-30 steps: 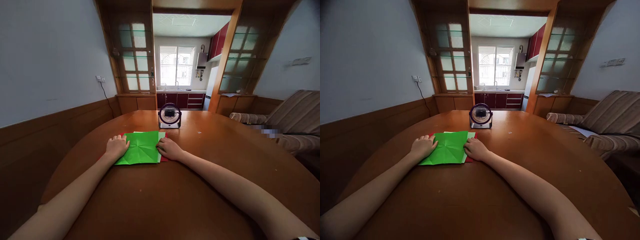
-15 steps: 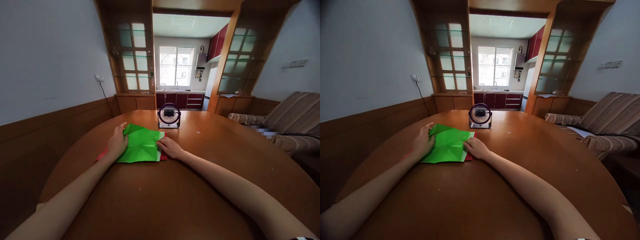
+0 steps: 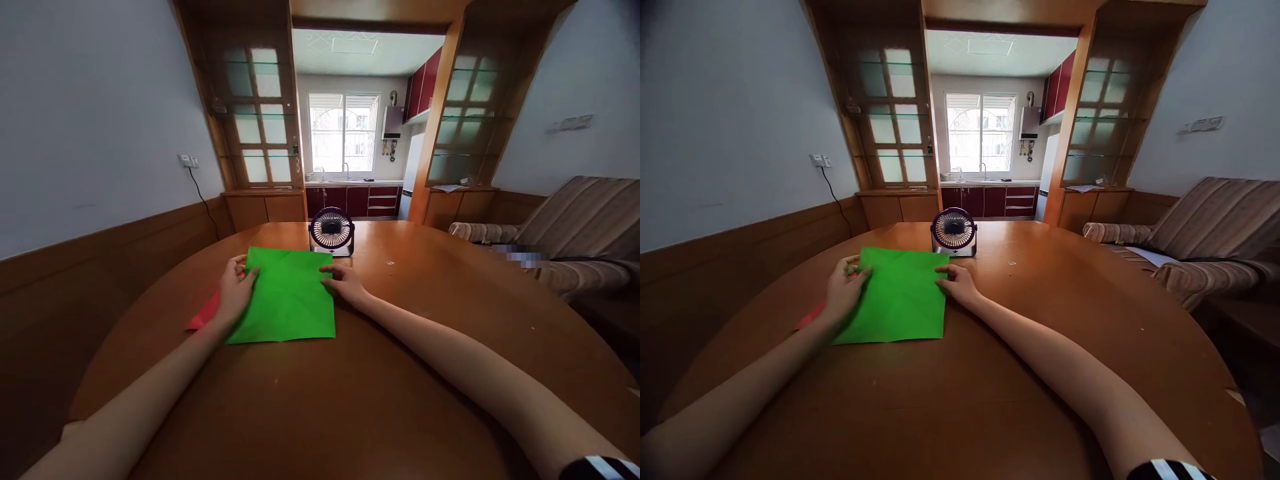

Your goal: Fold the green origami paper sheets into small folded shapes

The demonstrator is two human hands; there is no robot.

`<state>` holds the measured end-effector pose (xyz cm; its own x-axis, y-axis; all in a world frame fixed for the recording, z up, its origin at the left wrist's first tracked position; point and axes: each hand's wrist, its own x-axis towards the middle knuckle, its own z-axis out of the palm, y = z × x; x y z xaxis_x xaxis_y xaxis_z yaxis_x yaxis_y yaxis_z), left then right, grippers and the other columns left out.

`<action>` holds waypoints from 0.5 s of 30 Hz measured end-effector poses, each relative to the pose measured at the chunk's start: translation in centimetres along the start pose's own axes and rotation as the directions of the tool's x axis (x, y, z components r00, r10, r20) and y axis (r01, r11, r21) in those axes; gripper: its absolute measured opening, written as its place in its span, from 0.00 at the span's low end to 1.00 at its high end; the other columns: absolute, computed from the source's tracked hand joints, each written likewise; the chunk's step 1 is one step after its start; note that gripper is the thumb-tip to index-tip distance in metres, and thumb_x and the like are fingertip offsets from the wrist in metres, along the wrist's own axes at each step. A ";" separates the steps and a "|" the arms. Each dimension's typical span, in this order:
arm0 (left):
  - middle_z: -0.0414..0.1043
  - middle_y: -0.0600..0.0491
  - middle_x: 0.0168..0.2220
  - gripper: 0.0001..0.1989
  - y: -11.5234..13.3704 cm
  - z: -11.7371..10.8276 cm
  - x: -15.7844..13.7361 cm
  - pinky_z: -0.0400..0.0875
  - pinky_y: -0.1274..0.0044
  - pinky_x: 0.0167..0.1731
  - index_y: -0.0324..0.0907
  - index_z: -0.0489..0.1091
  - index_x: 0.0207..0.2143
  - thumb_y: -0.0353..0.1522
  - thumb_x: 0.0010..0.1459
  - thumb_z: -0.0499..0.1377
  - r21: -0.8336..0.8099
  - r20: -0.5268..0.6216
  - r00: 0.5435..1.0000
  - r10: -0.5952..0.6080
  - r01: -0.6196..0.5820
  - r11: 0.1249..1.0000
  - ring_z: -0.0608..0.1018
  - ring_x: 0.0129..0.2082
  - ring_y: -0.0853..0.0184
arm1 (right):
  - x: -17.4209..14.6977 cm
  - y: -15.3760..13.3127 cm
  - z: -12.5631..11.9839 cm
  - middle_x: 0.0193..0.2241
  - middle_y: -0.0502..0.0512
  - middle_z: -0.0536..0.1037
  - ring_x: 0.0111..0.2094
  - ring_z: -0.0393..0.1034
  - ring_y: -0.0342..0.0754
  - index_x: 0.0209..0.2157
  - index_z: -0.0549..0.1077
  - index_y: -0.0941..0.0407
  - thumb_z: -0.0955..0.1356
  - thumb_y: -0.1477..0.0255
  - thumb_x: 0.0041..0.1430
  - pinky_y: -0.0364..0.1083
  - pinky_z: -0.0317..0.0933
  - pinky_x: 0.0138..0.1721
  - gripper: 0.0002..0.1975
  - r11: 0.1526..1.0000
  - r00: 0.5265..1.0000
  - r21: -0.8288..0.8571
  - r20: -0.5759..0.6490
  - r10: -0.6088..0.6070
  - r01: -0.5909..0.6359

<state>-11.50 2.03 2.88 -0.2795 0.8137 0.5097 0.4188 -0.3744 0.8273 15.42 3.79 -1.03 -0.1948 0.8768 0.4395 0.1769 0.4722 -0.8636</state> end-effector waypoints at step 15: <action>0.73 0.57 0.27 0.23 2.1 2.1 -4.1 0.64 0.78 0.24 0.43 0.58 0.55 0.42 0.61 0.53 0.156 0.297 0.935 0.193 -0.246 0.957 0.76 0.24 0.66 | -5.1 -2.1 -6.6 0.31 0.51 0.75 0.29 0.68 0.44 0.43 0.71 0.55 0.68 0.63 0.56 0.44 0.63 0.30 0.15 0.995 0.992 0.054 0.092 0.083 -0.088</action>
<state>-7.63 -1.17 2.04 0.0755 0.8209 0.5660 0.6039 -0.4894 0.6291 22.42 -1.12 0.21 -0.2675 0.9009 0.3418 0.1406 0.3875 -0.9111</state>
